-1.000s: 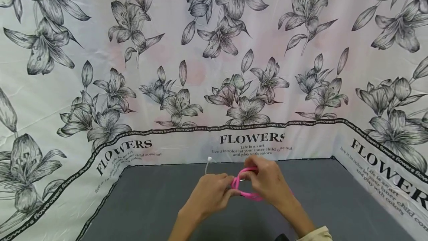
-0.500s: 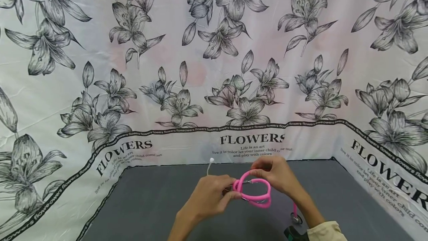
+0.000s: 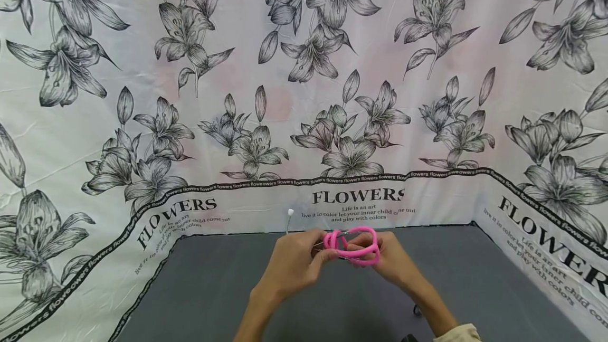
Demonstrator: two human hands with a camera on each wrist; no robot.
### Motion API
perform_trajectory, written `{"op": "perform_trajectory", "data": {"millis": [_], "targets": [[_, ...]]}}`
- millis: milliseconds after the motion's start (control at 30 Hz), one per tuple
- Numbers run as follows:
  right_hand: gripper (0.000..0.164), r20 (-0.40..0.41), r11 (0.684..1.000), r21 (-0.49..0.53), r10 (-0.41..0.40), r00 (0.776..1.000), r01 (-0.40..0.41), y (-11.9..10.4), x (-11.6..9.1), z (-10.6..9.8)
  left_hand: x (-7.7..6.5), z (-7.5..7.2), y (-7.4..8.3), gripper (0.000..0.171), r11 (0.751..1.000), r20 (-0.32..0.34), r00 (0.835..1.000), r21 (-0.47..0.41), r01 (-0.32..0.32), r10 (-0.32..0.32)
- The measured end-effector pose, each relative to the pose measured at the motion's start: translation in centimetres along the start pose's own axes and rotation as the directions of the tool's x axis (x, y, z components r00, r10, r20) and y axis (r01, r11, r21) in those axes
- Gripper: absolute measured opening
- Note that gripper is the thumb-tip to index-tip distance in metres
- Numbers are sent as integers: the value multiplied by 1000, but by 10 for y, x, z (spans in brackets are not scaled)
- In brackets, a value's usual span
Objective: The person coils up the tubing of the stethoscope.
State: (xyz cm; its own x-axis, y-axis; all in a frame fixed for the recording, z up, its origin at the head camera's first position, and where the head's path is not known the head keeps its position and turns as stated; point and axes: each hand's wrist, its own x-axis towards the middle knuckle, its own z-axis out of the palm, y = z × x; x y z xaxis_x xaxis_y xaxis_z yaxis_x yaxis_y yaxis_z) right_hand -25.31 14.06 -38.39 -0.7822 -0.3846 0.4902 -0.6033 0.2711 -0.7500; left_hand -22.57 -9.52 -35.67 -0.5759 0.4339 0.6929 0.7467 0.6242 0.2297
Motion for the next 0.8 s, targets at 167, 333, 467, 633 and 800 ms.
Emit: {"op": "perform_trajectory", "data": {"millis": [167,333,467,633,800], "targets": [[10,12,994,108,-17,1000,16,0,-4,13,4,0,0,21,998,-58,997,35,52,-49],[17,33,990,144,-10,999,5,-6,-6,22,5,4,0,21,992,-107,991,81,92,-84],[19,42,988,157,1,999,-8,-12,-8,24,6,5,0,21,988,-118,987,96,120,-108],[20,30,981,179,72,997,-76,-16,-10,26,6,5,1,24,984,-134,983,112,138,-123],[20,-10,969,221,115,993,-110,-19,-13,32,6,7,1,26,978,-174,977,145,148,-122]]}}
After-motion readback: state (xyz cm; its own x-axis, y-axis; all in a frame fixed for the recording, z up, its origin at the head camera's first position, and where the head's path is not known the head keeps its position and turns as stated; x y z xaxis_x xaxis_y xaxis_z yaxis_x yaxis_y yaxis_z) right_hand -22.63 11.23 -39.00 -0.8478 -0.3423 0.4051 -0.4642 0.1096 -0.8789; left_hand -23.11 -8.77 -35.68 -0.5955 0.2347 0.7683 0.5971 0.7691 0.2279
